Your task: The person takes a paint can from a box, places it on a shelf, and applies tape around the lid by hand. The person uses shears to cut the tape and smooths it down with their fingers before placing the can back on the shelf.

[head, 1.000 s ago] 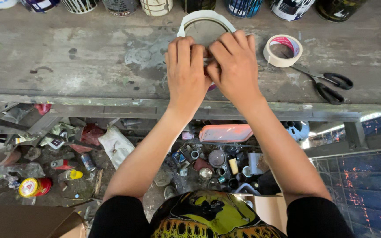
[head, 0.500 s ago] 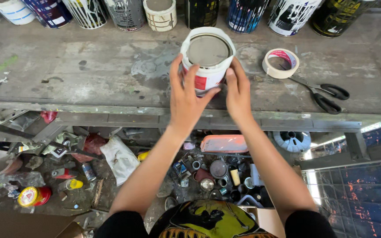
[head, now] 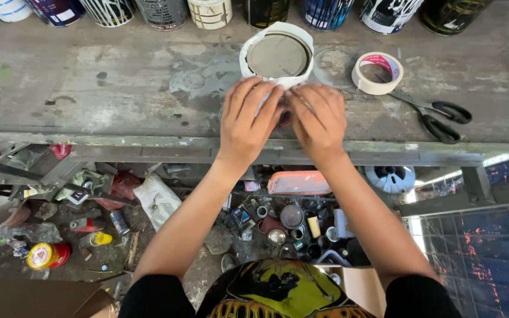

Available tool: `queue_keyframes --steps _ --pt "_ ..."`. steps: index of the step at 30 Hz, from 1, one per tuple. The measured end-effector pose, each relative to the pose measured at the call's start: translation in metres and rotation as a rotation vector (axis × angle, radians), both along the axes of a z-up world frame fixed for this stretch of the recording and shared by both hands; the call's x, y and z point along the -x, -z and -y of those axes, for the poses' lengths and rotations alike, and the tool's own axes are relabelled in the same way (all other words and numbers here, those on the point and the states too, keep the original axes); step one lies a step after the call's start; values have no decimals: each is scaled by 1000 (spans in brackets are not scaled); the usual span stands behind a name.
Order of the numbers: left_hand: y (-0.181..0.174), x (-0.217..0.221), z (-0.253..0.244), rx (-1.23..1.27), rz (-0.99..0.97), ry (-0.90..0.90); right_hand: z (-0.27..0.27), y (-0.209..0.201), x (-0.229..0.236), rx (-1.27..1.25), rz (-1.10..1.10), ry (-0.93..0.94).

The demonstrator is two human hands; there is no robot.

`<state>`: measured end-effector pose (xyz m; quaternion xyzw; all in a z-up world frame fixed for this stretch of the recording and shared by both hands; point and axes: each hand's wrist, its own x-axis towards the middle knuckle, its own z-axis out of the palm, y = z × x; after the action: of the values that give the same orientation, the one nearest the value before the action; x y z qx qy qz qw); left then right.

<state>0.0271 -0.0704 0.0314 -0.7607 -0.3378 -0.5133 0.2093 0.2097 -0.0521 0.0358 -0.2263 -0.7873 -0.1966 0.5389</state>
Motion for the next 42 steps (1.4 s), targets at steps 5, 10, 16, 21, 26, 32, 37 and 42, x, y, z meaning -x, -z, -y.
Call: queue_keyframes --steps 5,10,16,21,26,32,37,42 --pt "-15 -1 1 47 -21 -12 -4 -18 3 9 -2 3" --pt "-30 0 2 115 -79 -31 -7 -28 5 65 2 20" --pt "-39 -14 -2 171 -71 -144 -6 -39 7 197 24 17" --pt "-33 -28 -6 150 -13 -302 -12 -41 11 260 58 97" --pt "-23 -41 -8 158 153 -404 -20 -39 20 235 42 190" --pt "-7 -50 3 170 281 -269 -18 -13 9 345 -398 -14" --pt "7 -38 -5 204 297 -112 -42 31 5 991 -702 -442" --pt "8 4 -37 356 321 215 2 47 19 738 -524 -173"
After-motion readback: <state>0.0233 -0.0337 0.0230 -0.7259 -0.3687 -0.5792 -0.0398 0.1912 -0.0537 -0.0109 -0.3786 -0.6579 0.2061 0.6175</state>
